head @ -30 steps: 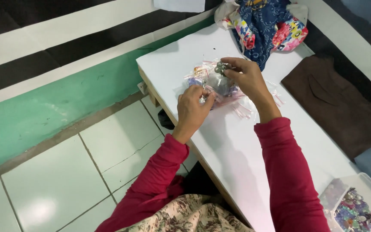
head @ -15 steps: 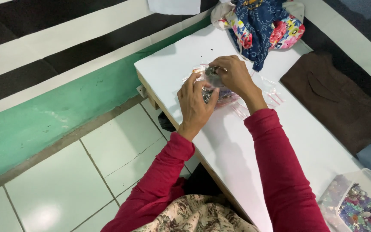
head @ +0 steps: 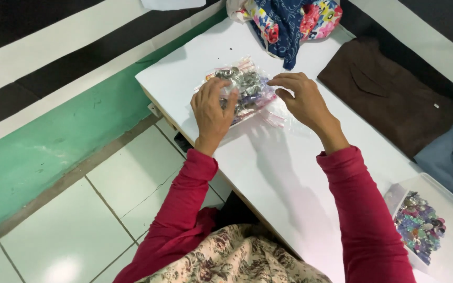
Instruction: Sorting various buttons and beads from a container and placing them into small plastic bags.
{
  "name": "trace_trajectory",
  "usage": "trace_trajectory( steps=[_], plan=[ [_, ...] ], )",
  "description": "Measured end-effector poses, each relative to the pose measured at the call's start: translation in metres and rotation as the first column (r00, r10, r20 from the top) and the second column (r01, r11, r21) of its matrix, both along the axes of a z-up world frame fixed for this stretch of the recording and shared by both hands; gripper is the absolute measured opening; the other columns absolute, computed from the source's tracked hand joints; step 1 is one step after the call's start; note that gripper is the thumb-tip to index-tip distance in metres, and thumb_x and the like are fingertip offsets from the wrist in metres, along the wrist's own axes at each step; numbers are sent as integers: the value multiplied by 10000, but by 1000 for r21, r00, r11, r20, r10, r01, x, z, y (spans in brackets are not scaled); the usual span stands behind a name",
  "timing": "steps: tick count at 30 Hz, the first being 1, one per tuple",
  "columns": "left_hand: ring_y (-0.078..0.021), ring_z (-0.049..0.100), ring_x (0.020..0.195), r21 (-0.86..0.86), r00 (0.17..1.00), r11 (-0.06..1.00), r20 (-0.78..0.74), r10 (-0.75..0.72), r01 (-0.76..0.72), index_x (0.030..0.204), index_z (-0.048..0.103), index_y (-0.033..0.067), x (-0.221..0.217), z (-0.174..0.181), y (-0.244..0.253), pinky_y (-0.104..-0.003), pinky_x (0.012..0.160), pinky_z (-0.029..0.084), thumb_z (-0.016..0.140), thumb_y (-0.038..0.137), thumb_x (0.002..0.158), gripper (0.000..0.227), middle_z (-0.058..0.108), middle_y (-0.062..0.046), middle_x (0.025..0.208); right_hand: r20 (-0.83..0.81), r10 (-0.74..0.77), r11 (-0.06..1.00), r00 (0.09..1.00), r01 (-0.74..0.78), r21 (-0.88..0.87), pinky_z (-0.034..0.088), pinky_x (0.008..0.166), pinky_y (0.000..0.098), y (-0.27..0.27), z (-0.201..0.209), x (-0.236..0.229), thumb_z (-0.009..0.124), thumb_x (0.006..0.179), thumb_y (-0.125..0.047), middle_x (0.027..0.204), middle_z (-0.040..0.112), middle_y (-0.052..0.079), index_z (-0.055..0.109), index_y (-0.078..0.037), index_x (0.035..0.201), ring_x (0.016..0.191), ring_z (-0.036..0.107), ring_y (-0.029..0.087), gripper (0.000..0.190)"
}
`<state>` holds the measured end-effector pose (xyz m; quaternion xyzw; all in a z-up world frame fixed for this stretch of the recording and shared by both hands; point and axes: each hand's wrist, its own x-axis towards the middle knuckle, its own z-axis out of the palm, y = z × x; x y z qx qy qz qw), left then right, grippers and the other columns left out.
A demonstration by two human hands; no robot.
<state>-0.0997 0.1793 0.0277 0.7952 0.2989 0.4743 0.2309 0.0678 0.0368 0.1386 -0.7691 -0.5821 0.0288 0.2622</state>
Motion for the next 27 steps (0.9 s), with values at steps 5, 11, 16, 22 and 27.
trace_trajectory(
  steps=[5,11,16,22,27],
  plan=[
    [-277,552,1289,-71,998,997,-56,-14,10,1199,638,212,0,12,4,-518,1072,312,531,521,1068,352,627,-76,1268,-35,-32,999,999,32,1,522,981,461,-46,16,-1,662,990,-53,1208,737,115,773,-97,1214,1199,645,337,254],
    [-294,578,1267,-114,996,993,-88,18,-28,1192,654,200,6,18,3,-535,1077,313,501,541,1079,391,645,-93,1266,-59,-111,994,992,111,-17,523,973,470,-103,33,-4,682,1001,-64,1203,736,154,771,-63,1212,1197,647,360,229],
    [-332,573,1283,-185,998,982,-51,25,-34,1185,647,134,7,31,6,-559,1089,301,390,519,1118,468,637,-138,1273,-48,-155,987,987,153,-40,534,965,453,-146,51,-16,694,1001,-95,1210,736,142,772,-75,1212,1202,656,335,226],
    [-295,594,1232,-105,997,992,-42,72,-76,1069,695,128,11,46,-11,-523,1044,352,301,519,1075,555,687,-87,1259,-104,-170,980,980,158,-119,498,659,327,-199,52,-9,637,1002,-115,1357,672,88,737,-135,1260,1187,635,224,277],
    [-289,596,1267,81,987,984,8,-162,161,1145,673,150,46,76,-83,-552,1075,383,583,331,1051,223,625,-102,1335,-102,-298,947,949,281,-154,529,851,356,-257,61,-11,636,1012,-146,1367,672,119,733,-99,1262,1286,613,249,273]
  ],
)
